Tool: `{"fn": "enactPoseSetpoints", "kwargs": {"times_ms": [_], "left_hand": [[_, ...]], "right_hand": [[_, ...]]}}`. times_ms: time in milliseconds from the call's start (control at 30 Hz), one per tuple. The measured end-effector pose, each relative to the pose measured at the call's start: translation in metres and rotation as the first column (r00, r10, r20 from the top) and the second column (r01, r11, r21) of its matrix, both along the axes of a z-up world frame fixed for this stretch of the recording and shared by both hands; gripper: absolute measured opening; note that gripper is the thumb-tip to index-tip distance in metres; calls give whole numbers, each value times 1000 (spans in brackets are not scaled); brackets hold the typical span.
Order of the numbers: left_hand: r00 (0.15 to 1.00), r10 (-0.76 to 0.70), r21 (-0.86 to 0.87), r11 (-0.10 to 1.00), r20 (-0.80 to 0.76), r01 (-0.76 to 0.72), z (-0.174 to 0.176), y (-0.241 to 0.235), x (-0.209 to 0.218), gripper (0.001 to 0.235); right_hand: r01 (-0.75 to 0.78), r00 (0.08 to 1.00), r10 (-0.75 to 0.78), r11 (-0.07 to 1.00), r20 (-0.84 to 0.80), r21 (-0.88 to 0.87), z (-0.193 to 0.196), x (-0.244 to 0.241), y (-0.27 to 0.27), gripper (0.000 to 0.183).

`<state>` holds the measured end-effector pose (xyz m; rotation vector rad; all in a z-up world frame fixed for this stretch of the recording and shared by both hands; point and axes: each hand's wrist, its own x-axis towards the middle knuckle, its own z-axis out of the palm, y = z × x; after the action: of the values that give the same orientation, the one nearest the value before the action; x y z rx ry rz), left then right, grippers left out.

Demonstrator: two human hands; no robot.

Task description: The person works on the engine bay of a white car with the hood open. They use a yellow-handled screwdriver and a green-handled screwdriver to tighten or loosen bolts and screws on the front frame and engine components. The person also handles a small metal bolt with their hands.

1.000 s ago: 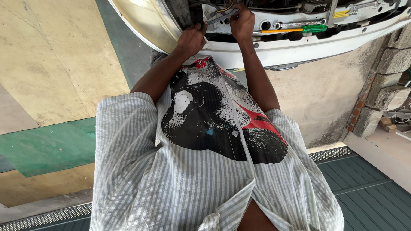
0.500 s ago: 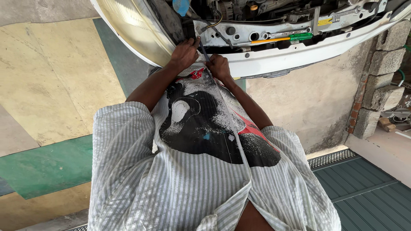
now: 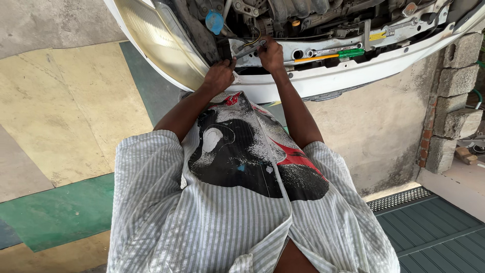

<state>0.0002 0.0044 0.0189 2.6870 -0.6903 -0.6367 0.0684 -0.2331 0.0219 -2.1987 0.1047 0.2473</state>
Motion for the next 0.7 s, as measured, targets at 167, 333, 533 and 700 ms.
{"fn": "enactPoseSetpoints", "kwargs": {"times_ms": [167,333,533,700], "left_hand": [[1000,12,-38,999,17,-11,-3,-1,0,66],[999,42,-57,998,9,-42,2,-2,-1,71],[998,55,-78,995,-21,-56,14,-4,-1,75],[1000,28,-7,1000,1,-28,22,-7,-2,76]], "right_hand": [[-7,993,-2,997,-122,-71,-3,-15,-4,15],[12,933,86,963,-349,271,-3,-81,4,18],[116,851,145,886,-505,449,-10,-107,32,31],[165,906,-54,959,-421,232,5,-75,3,16]]}}
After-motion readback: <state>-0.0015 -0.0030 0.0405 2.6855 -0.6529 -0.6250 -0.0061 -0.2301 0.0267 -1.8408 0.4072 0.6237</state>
